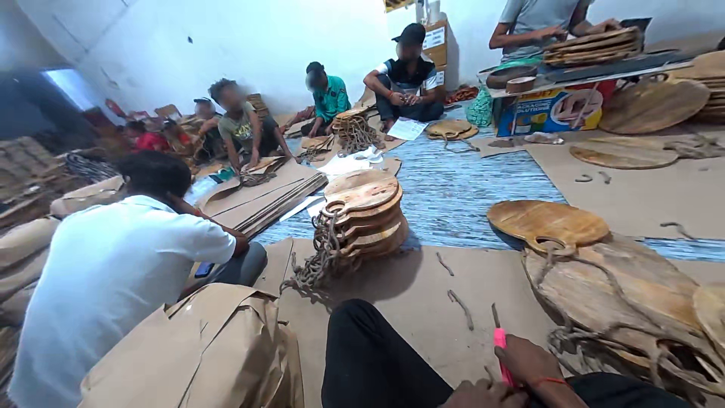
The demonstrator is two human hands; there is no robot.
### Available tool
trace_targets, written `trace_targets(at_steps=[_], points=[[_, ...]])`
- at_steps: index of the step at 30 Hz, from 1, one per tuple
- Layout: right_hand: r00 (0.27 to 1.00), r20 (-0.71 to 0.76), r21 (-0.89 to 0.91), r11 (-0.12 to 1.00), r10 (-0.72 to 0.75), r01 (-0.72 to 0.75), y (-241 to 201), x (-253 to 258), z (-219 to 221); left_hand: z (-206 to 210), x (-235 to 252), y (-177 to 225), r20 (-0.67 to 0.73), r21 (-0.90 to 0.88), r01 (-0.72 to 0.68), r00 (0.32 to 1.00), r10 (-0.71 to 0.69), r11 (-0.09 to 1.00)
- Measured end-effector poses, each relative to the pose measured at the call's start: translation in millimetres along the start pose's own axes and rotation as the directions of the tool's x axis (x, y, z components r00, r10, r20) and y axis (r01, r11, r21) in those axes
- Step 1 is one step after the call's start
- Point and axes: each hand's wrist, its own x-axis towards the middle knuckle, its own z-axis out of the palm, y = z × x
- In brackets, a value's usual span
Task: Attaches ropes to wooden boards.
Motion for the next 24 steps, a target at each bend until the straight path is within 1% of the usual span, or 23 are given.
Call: trace_targets(at_steps=[1, 2, 3, 4, 5, 6, 7, 8, 10, 11, 14, 17, 20, 22, 24], points=[[0.997, -0.068, 0.083, 0.996, 0.022, -0.016, 0.5, 3.0, -0.5, -2.0, -12.5, 8.3, 0.141, 0.143, 0.109, 0.982, -0.129, 0.984], [0.992, -0.116, 0.143, 0.99, 0.038, -0.021, 0.9, 3.8, -0.6, -7.1, -20.2, 16.0, 0.241, 0.281, 0.201, 0.932, -0.271, 0.938], [0.989, -0.142, 0.183, 0.983, 0.04, -0.013, 1.0, 1.7, -2.8, -14.7, -20.2, 22.5, 0.296, 0.4, 0.254, 0.874, -0.386, 0.881], [0.988, -0.152, 0.202, 0.979, 0.03, 0.001, -0.3, -0.9, -6.7, -17.9, -13.9, 22.9, 0.273, 0.453, 0.285, 0.858, -0.435, 0.845], [0.988, -0.151, 0.208, 0.978, 0.013, 0.019, -2.2, -2.4, -8.9, -18.3, -6.3, 18.9, 0.202, 0.423, 0.324, 0.877, -0.437, 0.846], [0.989, -0.144, 0.208, 0.977, -0.01, 0.04, -3.4, -2.8, -8.5, -19.6, -0.9, 14.2, 0.114, 0.342, 0.342, 0.909, -0.4, 0.875], [0.99, -0.14, 0.213, 0.975, -0.034, 0.064, -4.4, -1.7, -7.0, -22.6, 2.2, 10.4, 0.034, 0.248, 0.329, 0.937, -0.347, 0.911], [0.99, -0.127, 0.225, 0.971, -0.058, 0.086, -6.5, -1.5, -6.6, -26.9, 3.9, 8.8, 0.003, 0.158, 0.304, 0.951, -0.309, 0.939], [0.987, -0.126, 0.25, 0.96, -0.1, 0.129, -12.1, -5.4, -7.7, -34.3, 1.8, 12.0, 0.065, 0.021, 0.254, 0.965, -0.255, 0.967], [0.982, -0.145, 0.265, 0.952, -0.117, 0.153, -14.3, -9.3, -10.0, -35.3, 0.0, 15.3, 0.115, -0.011, 0.237, 0.965, -0.234, 0.971], [0.96, -0.252, 0.309, 0.929, -0.125, 0.202, -15.4, -17.7, -13.2, -26.4, 0.0, 22.4, 0.24, 0.019, 0.207, 0.949, -0.206, 0.978], [0.952, -0.289, 0.392, 0.896, -0.096, 0.209, -18.8, -28.3, -15.8, -18.2, 3.7, 15.2, 0.259, 0.008, 0.18, 0.95, -0.176, 0.984], [0.962, -0.265, 0.472, 0.861, -0.068, 0.191, -15.7, -30.9, -12.9, -13.8, 13.6, 1.8, 0.27, -0.014, 0.143, 0.954, -0.134, 0.99], [0.963, -0.251, 0.503, 0.838, -0.094, 0.212, -17.0, -29.1, -11.2, -13.5, 16.6, -7.0, 0.291, -0.032, 0.144, 0.948, -0.129, 0.989], [0.963, -0.231, 0.497, 0.834, -0.141, 0.241, -18.9, -25.3, -11.7, -15.4, 12.1, -11.0, 0.308, -0.039, 0.155, 0.942, -0.136, 0.987]])
